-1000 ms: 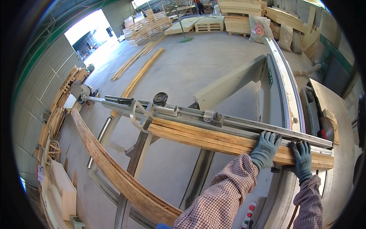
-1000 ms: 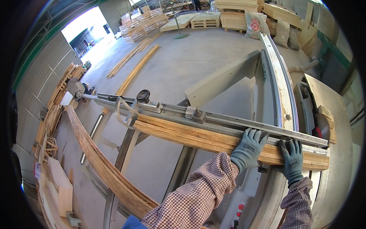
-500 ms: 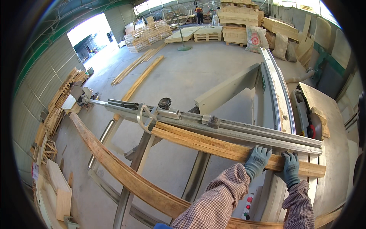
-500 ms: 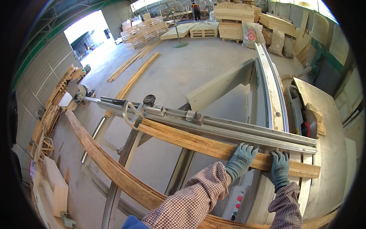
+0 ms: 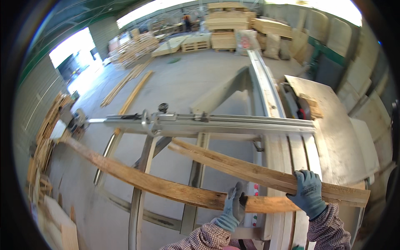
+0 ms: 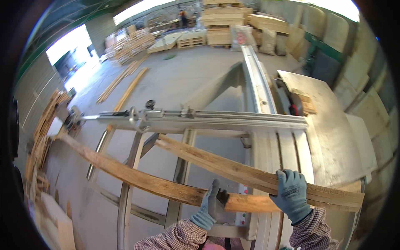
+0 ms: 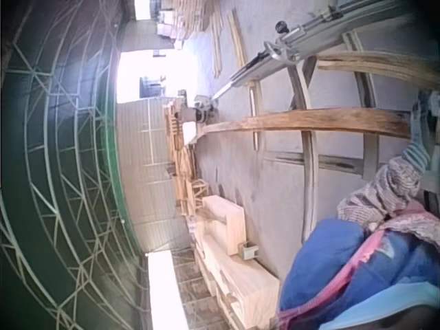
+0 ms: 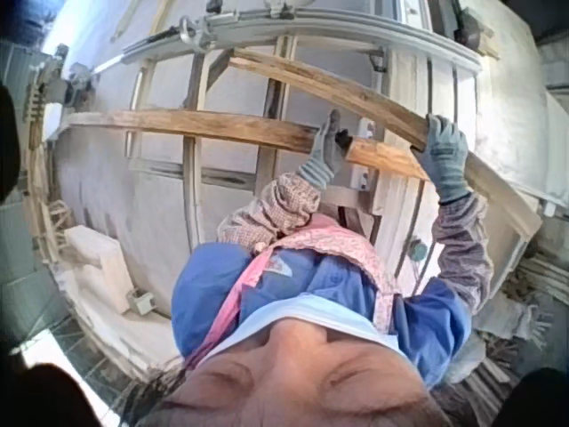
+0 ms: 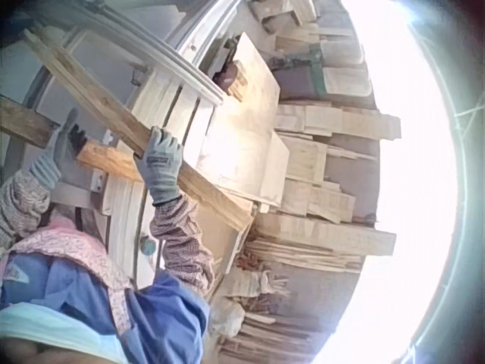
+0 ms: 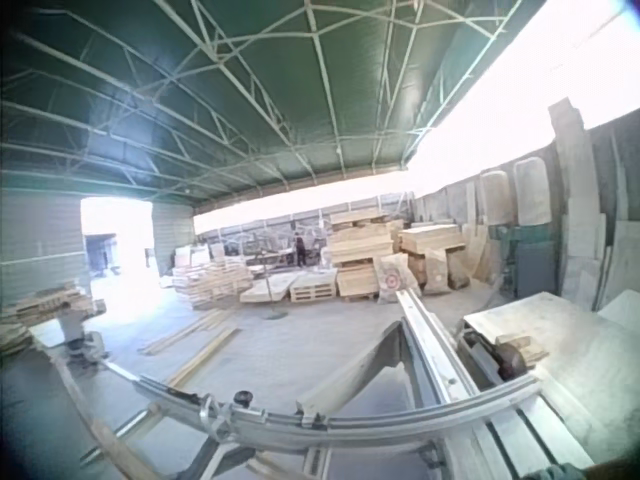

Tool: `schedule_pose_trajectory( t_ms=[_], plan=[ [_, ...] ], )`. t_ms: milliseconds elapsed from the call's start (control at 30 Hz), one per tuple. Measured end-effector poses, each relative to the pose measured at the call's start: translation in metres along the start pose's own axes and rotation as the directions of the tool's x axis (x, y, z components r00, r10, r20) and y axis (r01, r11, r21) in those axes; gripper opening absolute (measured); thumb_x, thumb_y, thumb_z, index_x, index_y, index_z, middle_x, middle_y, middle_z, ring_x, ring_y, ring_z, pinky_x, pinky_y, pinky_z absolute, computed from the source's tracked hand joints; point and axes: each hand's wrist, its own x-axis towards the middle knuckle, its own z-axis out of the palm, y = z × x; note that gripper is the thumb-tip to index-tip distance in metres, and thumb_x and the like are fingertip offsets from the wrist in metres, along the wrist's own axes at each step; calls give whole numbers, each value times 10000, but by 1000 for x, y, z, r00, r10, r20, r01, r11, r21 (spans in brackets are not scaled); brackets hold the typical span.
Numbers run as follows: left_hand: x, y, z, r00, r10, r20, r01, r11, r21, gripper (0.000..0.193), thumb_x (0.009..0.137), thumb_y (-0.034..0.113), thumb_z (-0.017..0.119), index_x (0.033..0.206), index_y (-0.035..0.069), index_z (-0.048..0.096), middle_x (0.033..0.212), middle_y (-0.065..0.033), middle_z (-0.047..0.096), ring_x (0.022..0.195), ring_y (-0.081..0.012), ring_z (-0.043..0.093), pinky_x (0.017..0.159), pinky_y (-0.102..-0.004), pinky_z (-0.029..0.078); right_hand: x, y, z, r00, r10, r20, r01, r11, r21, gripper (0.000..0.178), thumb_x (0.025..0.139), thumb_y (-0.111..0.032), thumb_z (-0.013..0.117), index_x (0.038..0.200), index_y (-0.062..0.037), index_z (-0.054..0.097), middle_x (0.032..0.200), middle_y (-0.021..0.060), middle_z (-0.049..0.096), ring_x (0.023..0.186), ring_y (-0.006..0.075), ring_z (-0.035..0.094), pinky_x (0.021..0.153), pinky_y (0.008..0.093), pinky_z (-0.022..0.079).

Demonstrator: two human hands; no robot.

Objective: The person uses a sliding table saw to cut multiple wooden planks into shorter pieces. They position each plank against the fence, slide the saw carriage to make the cut, and then stack the finished pieces on the table.

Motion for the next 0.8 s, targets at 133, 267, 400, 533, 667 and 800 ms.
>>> schedule_pose_trajectory(
  t_ms=[133, 267, 400, 533, 667, 800],
  plan=[
    [-14, -21, 23, 885, -285, 369, 326, 944, -55, 758, 751, 541, 747, 1281, 66, 486, 1138, -142, 586, 1002, -295, 596, 842, -413, 546, -68, -25, -51, 986, 145, 79, -144, 989, -16, 629, 633, -307, 790, 1132, -49, 507, 1055, 133, 544, 955, 283, 535, 838, 448, 415],
    [-53, -6, -11, 804, -203, 559, 128, 977, 171, 793, 809, 622, 582, 1320, 27, 462, 1264, -175, 522, 1172, -339, 492, 1017, -527, 388, -128, -89, -69, 988, 152, -23, -154, 985, -81, 114, 750, -163, 577, 821, -81, 542, 784, 74, 525, 703, 200, 533, 612, 342, 449],
    [-100, 50, -52, 686, -71, 724, -127, 968, 216, 770, 837, 597, 527, 1329, 7, 474, 1343, -202, 490, 1273, -374, 429, 1091, -554, 323, -153, -170, -66, 894, 217, -391, -262, 963, -63, 181, 805, -176, 552, 928, -43, 565, 855, 77, 534, 771, 221, 550, 673, 339, 467],
    [-161, 51, -93, 797, -128, 590, -57, 957, 285, 759, 860, 631, 468, 1308, 18, 496, 1331, -199, 504, 1258, -376, 443, 1079, -557, 331, -236, -251, -58, 784, 440, -438, -447, 890, 96, 316, 837, -180, 531, 1117, -39, 575, 1040, 128, 575, 901, 246, 564, 752, 373, 472],
    [-85, 12, -108, 507, -447, 738, 140, 887, 441, 728, 868, 615, 478, 1309, 36, 485, 1309, -183, 521, 1226, -368, 469, 1064, -546, 349, -289, -277, -41, 632, 708, -315, -742, 670, 18, 437, 858, -190, 493, 1290, -135, 533, 1204, 115, 571, 1042, 259, 560, 831, 389, 485],
    [-184, -49, -97, 527, -591, 611, 195, 783, 590, 689, 873, 572, 517, 1306, 38, 476, 1280, -178, 538, 1197, -346, 497, 1047, -529, 372, -365, -305, -60, 529, 821, -217, -841, 541, -4, 436, 860, -181, 488, 1291, -141, 538, 1193, 84, 593, 1035, 231, 577, 827, 376, 495]
  ],
)
